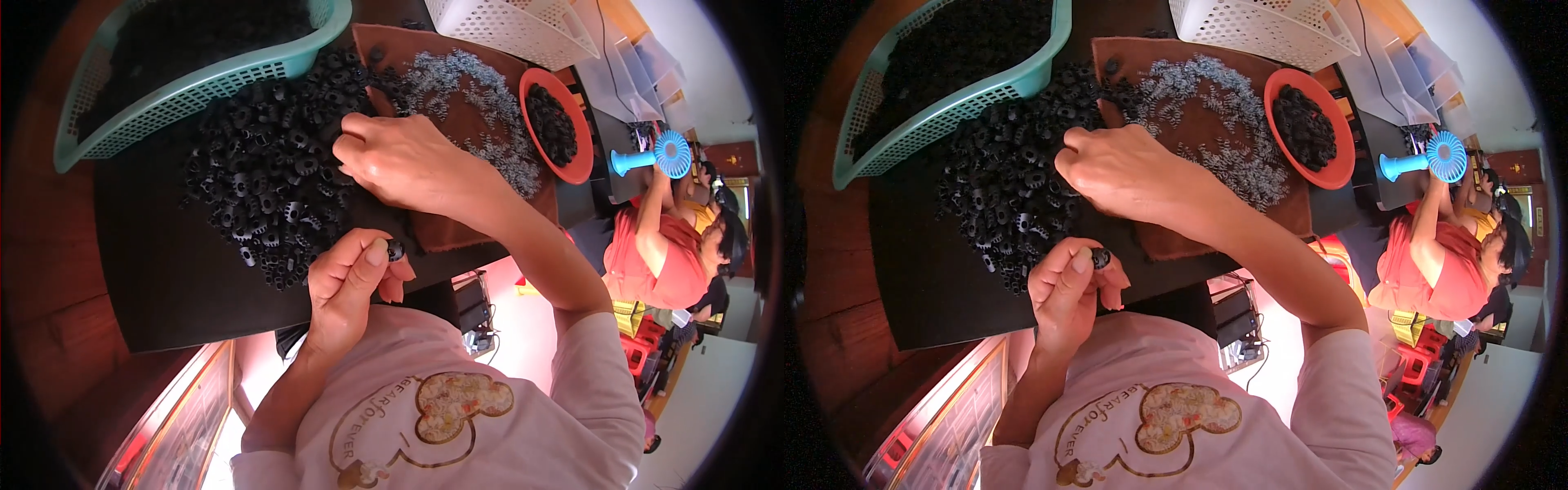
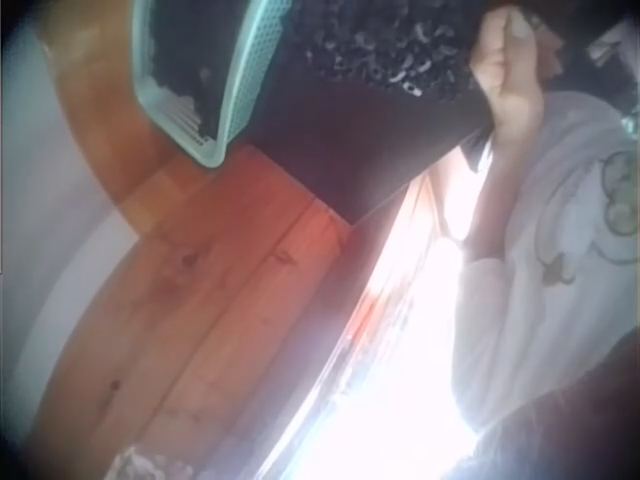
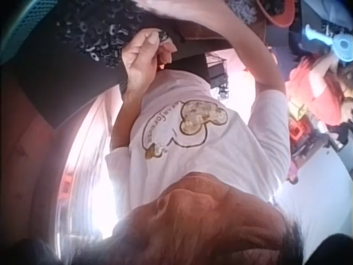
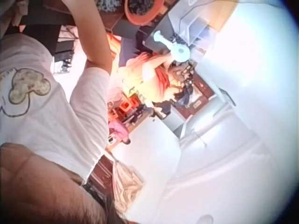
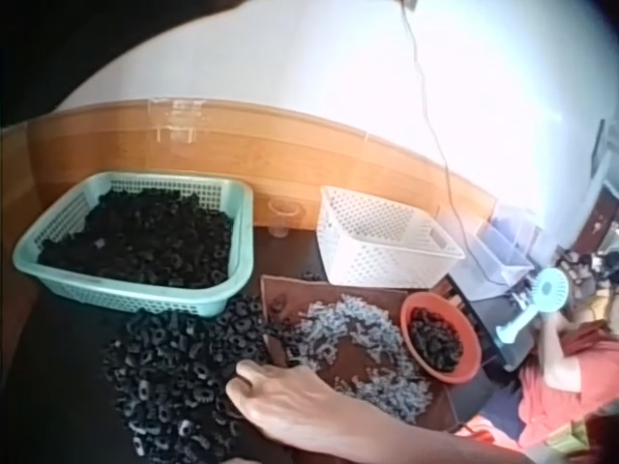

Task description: Manually assembling plastic hair clips by inserting metal springs into the hinge mechanism.

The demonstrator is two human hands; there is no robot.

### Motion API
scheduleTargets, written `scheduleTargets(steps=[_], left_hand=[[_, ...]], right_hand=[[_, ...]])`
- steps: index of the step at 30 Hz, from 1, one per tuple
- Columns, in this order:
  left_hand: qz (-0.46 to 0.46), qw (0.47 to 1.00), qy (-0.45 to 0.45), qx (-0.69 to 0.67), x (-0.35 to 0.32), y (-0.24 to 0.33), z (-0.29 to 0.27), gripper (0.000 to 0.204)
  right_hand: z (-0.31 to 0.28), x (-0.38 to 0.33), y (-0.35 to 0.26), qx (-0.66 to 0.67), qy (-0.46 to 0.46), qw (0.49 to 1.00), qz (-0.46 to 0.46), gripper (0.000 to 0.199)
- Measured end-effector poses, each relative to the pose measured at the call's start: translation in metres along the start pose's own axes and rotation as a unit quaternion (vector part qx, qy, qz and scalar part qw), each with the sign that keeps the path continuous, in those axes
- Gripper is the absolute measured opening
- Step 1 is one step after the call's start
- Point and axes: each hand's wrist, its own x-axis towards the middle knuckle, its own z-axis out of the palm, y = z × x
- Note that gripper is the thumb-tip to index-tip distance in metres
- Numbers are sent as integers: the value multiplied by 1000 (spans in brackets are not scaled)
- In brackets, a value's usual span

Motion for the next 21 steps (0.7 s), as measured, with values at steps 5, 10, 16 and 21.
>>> scheduleTargets(steps=[5, 10, 16, 21], left_hand=[[2, 1000, 0, -1, 0, 0, 0, 27], [5, 1000, 3, -2, 0, -1, 1, 27], [9, 1000, 10, -17, -1, 0, 3, 28], [17, 999, 30, -27, 0, -2, 4, 28]], right_hand=[[-7, 3, -1, -9, -2, 1000, 16, 10], [4, 8, -3, -9, 32, 999, 10, 10], [1, 5, 1, -25, 4, 1000, 18, 11], [-15, -15, 3, 293, 71, 952, 56, 10]])
